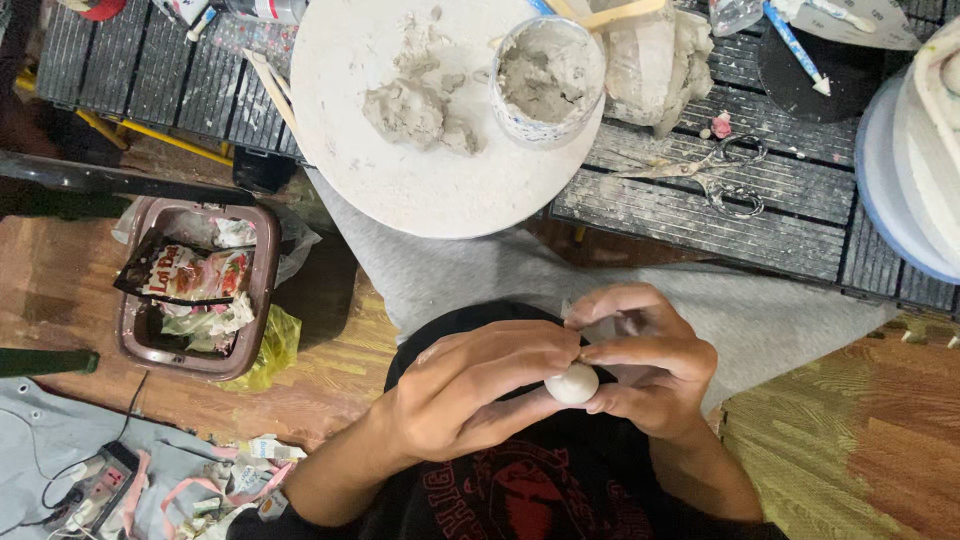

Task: The person is shaping a small piece of white clay by hand. They repeatedly pinch and roll the clay to form a small, rounded object, occasionally adding more clay from a nearby container.

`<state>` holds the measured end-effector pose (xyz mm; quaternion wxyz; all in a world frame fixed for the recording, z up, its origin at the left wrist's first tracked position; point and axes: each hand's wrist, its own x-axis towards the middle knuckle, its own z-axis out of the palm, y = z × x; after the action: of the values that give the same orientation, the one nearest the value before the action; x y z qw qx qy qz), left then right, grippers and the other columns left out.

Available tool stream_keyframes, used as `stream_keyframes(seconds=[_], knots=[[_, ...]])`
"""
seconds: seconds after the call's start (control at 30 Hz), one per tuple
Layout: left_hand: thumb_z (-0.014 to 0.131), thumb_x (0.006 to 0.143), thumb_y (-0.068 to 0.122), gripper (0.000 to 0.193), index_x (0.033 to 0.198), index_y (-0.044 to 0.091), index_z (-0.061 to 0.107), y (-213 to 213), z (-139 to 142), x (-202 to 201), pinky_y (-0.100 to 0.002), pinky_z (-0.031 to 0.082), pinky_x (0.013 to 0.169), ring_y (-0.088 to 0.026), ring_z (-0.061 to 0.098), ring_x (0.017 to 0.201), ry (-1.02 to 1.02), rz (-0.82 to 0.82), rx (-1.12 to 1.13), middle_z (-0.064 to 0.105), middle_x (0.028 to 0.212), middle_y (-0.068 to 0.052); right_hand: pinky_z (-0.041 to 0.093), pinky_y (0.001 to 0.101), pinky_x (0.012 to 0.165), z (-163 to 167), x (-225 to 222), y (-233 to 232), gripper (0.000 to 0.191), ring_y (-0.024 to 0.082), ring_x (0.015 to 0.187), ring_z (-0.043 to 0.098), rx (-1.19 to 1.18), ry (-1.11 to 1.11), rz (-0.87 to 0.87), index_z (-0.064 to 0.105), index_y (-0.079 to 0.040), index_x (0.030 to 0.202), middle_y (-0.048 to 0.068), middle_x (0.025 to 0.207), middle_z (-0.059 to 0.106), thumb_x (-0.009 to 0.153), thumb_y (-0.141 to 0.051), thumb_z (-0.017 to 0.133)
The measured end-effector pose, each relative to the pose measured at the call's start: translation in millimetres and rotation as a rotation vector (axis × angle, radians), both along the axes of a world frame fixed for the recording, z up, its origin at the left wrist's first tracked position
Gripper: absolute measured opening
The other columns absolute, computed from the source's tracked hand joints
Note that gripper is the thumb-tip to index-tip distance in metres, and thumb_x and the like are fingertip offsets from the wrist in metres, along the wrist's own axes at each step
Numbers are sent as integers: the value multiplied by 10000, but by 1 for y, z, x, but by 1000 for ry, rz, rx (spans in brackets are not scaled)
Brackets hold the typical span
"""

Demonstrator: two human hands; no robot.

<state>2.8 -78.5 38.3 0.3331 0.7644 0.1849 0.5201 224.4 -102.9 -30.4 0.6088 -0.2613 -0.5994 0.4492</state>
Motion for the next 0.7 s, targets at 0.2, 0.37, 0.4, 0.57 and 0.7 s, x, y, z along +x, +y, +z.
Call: stream_keyframes(seconds=[0.2,0.37,0.4,0.57,0.7], knots=[[862,933,5,453,1283,-12,574,0,2,1,-423,664,988,-318,765,1134,38,39,-6,709,1195,-164,596,392,980,10,2,5,410,242,1130,673,107,-102,-59,756,-43,1109,157,1278,647,832,-321,876],[848,942,2,460,1306,-16,567,0,12,-1,-445,643,1004,-333,739,1165,136,85,-1,684,1243,-171,591,370,948,16,2,2,387,250,1107,685,97,-255,-165,745,-39,1130,170,1260,659,840,-269,859],[846,945,3,464,1313,-19,563,0,14,-1,-453,638,1015,-338,731,1176,164,99,4,678,1258,-173,592,371,951,16,1,2,382,252,1108,682,86,-251,-173,741,-39,1141,171,1261,660,852,-262,852],[855,968,1,491,1355,-6,553,-3,17,-1,-422,643,970,-316,731,1177,112,120,43,661,1276,-157,628,405,936,11,-2,4,354,290,1118,698,-50,-75,-74,723,-19,1182,203,1263,655,913,-224,829],[859,973,-8,498,1367,5,553,-3,16,-1,-401,654,938,-316,729,1147,112,123,129,658,1273,-145,628,404,934,10,-1,0,318,294,1119,693,-68,-74,-33,738,-15,1171,202,1279,650,935,-214,810]])
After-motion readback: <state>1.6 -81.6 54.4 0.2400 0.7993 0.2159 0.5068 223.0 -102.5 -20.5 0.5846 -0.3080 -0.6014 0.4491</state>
